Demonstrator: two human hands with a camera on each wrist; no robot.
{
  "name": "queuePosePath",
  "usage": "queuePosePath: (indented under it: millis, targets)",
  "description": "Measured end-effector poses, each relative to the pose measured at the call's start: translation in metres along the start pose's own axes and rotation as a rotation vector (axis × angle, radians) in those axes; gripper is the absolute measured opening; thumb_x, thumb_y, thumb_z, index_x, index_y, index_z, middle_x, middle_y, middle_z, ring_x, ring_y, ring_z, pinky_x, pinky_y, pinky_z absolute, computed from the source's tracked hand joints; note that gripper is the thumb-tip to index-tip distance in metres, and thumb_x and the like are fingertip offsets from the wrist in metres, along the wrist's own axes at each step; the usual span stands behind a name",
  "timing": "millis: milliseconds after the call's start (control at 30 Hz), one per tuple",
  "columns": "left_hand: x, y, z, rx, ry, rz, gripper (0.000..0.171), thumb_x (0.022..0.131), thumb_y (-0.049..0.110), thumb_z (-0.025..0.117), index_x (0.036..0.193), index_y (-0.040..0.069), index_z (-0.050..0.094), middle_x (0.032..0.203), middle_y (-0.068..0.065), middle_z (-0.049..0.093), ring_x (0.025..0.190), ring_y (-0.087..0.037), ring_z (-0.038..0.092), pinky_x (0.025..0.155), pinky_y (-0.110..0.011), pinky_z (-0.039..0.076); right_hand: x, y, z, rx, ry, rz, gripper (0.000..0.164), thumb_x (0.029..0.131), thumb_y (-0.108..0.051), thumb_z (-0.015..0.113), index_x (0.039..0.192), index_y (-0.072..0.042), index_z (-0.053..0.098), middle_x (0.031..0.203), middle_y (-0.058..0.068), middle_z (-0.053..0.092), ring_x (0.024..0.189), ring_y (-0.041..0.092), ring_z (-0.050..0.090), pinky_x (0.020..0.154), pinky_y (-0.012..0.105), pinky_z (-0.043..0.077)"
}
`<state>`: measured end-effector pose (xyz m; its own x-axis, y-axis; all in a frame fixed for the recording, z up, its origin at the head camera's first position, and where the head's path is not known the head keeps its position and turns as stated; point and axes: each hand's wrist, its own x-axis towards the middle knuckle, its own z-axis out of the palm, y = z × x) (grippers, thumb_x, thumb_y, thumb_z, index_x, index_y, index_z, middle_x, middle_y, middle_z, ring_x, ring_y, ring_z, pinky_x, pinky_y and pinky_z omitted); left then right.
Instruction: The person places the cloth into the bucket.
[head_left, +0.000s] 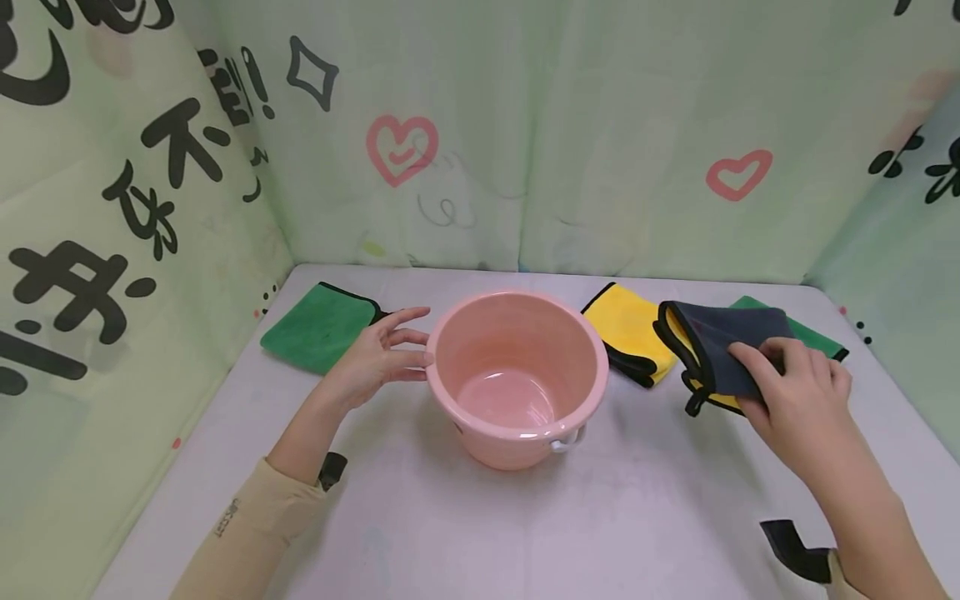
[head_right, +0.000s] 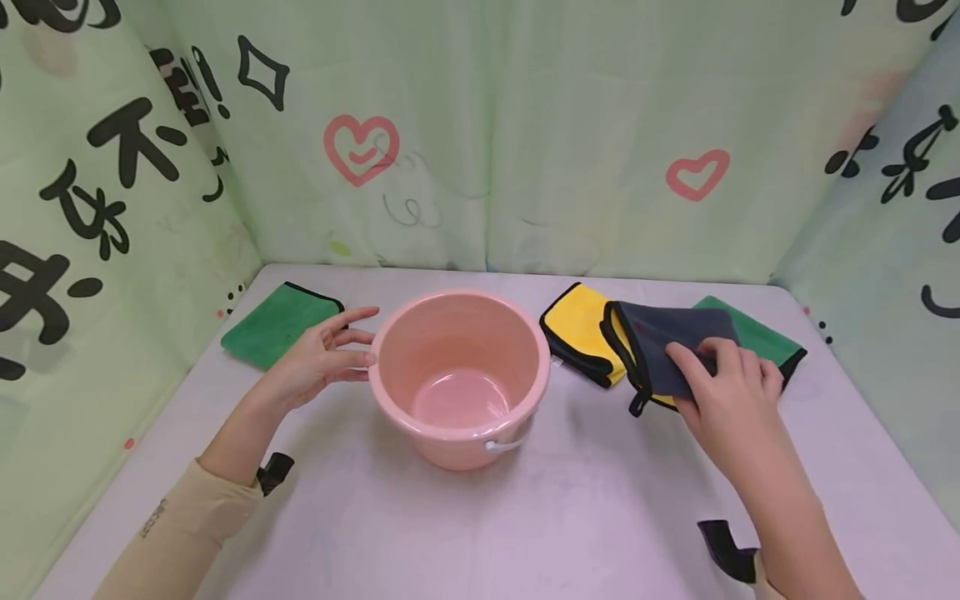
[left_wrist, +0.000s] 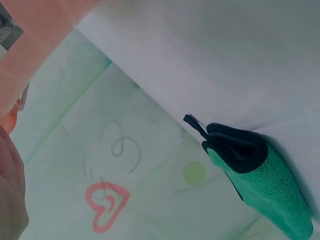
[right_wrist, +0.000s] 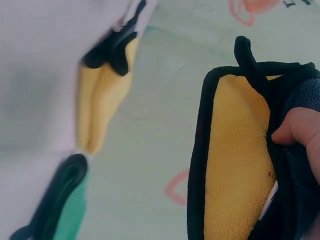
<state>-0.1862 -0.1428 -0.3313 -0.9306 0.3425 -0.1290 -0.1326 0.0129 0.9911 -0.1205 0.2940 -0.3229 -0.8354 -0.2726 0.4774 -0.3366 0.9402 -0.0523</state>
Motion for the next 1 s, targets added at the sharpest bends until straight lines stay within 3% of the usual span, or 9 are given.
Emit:
queuePosePath:
  millis: [100, 200, 267, 567, 633, 700, 800, 867, 1000]
  targets:
    - [0.000, 0.000, 0.000, -0.004, -0.005, -0.001, 0.068, 0.080, 0.003, 0.066, 0.139, 0.017, 0.035, 0.117, -0.021, 0.050, 0.085, -0.021, 0.063, 0.079, -0.039, 0.053, 0.014, -0.008, -0.006, 0.025, 0.041, -0.056, 0.052, 0.070, 0.000, 0.073, 0.116, -0.006, 0.048, 0.105, 0.029, 0.040, 0.097, 0.050, 0.034, 0.082, 0.066, 0.022]
    - [0.001, 0.000, 0.000, -0.010, -0.010, -0.001, 0.068, 0.080, 0.003, 0.066, 0.139, 0.017, 0.035, 0.118, -0.022, 0.049, 0.085, -0.020, 0.063, 0.079, -0.039, 0.053, 0.027, -0.016, -0.012, 0.054, 0.085, -0.124, 0.036, 0.090, -0.031, 0.053, 0.116, -0.005, 0.048, 0.104, 0.028, 0.041, 0.097, 0.048, 0.035, 0.081, 0.065, 0.023]
    - [0.001, 0.000, 0.000, -0.015, -0.013, 0.000, 0.068, 0.080, 0.002, 0.066, 0.139, 0.016, 0.035, 0.118, -0.023, 0.049, 0.085, -0.020, 0.063, 0.079, -0.039, 0.053, 0.035, -0.023, -0.017, 0.065, 0.099, -0.163, 0.043, 0.092, -0.041, 0.040, 0.116, -0.005, 0.048, 0.104, 0.028, 0.042, 0.099, 0.047, 0.035, 0.081, 0.064, 0.024]
    - [0.000, 0.001, -0.001, -0.022, -0.018, 0.002, 0.068, 0.079, 0.002, 0.065, 0.139, 0.016, 0.035, 0.115, -0.019, 0.051, 0.084, -0.021, 0.063, 0.079, -0.040, 0.053, 0.067, -0.063, -0.020, 0.139, 0.164, -0.365, 0.055, 0.090, -0.048, 0.025, 0.113, -0.005, 0.050, 0.105, 0.028, 0.044, 0.095, 0.048, 0.040, 0.080, 0.064, 0.028]
    - [0.000, 0.001, -0.001, -0.013, -0.016, 0.003, 0.068, 0.079, 0.002, 0.066, 0.139, 0.015, 0.035, 0.114, -0.018, 0.052, 0.084, -0.021, 0.063, 0.079, -0.040, 0.053, 0.073, -0.073, -0.018, 0.156, 0.166, -0.408, 0.052, 0.091, -0.047, 0.028, 0.113, -0.005, 0.051, 0.105, 0.028, 0.044, 0.094, 0.047, 0.041, 0.080, 0.062, 0.029]
    - [-0.001, 0.002, -0.001, -0.010, -0.016, 0.003, 0.068, 0.079, 0.002, 0.066, 0.138, 0.014, 0.036, 0.114, -0.018, 0.052, 0.084, -0.021, 0.063, 0.079, -0.040, 0.053, 0.079, -0.081, -0.015, 0.167, 0.163, -0.443, 0.038, 0.091, -0.036, 0.049, 0.113, -0.005, 0.052, 0.104, 0.027, 0.045, 0.094, 0.046, 0.042, 0.080, 0.061, 0.030]
    - [-0.001, 0.003, -0.001, -0.004, -0.014, -0.001, 0.067, 0.078, 0.002, 0.066, 0.138, 0.013, 0.037, 0.114, -0.018, 0.051, 0.084, -0.021, 0.063, 0.080, -0.039, 0.053, 0.086, -0.094, -0.010, 0.176, 0.136, -0.476, 0.043, 0.077, -0.011, 0.072, 0.114, -0.007, 0.052, 0.105, 0.026, 0.045, 0.096, 0.044, 0.043, 0.083, 0.059, 0.030]
    - [-0.001, 0.004, 0.000, 0.003, -0.009, -0.009, 0.066, 0.079, 0.001, 0.066, 0.137, 0.012, 0.038, 0.113, -0.018, 0.051, 0.084, -0.021, 0.063, 0.079, -0.039, 0.053, 0.090, -0.101, -0.007, 0.180, 0.116, -0.487, 0.058, 0.063, 0.002, 0.078, 0.114, -0.009, 0.052, 0.105, 0.024, 0.046, 0.097, 0.042, 0.043, 0.084, 0.057, 0.030]
    - [0.000, 0.005, 0.000, 0.036, 0.004, -0.026, 0.063, 0.080, 0.002, 0.065, 0.136, 0.010, 0.040, 0.111, -0.016, 0.053, 0.084, -0.019, 0.063, 0.078, -0.038, 0.053, 0.097, -0.112, 0.001, 0.178, 0.060, -0.500, 0.058, 0.065, 0.000, 0.079, 0.116, -0.012, 0.054, 0.105, 0.021, 0.048, 0.101, 0.037, 0.044, 0.087, 0.055, 0.031]
